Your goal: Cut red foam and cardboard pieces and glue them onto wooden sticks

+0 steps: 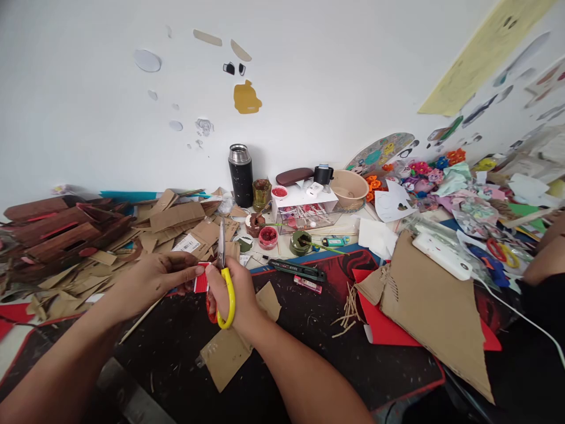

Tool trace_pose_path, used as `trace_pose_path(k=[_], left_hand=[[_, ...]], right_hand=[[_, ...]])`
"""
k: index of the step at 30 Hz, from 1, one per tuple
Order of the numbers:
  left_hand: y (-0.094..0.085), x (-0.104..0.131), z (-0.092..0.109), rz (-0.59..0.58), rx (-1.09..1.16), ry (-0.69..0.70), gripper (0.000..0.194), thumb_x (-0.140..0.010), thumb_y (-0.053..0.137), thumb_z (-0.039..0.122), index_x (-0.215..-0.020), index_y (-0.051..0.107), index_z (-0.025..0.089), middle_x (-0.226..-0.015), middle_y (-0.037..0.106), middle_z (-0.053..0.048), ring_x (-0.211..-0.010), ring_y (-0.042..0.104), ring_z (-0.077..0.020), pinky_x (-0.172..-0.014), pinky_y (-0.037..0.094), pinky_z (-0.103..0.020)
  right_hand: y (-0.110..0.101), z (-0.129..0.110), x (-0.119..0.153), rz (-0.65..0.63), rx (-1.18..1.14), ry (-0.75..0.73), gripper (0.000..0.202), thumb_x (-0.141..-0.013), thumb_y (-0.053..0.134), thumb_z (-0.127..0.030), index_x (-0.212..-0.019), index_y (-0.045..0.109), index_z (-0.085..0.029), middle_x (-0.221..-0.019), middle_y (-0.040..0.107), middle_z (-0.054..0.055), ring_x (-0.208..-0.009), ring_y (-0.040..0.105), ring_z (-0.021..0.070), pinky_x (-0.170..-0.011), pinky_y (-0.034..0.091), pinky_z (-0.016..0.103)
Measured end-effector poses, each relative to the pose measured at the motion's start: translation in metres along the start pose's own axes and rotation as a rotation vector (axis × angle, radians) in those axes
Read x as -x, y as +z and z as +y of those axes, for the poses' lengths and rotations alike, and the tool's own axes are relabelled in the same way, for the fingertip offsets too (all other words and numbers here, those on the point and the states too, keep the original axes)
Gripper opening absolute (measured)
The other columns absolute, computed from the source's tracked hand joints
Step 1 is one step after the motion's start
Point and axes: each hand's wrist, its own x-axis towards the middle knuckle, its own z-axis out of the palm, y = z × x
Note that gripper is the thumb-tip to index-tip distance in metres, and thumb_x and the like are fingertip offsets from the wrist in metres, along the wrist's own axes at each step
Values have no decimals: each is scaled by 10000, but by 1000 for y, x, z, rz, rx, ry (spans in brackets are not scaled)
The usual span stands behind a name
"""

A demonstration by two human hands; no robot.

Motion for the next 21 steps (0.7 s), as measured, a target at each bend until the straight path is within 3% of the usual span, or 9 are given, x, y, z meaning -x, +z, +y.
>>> trace_pose_path(k=[10,21], left_hand=[[-2,1,0,-127,116,-4,520,-711,855,700,-829,771,200,-698,739,-28,-634,661,-214,-629,554,-325],[3,2,4,-110,127,-7,468,-718,858,662,-795,768,210,-685,726,-13,-630,644,-201,-604,532,-299]], right_hand=[[0,-15,1,58,-1,10,471,-906,681,-688,-928,538,-240,-459,478,-115,-333,443,105,-331,375,182],[0,-12,1,52,-15,16,453,-912,680,-676,-938,538,-246,-461,481,-117,-329,444,112,-334,386,193]])
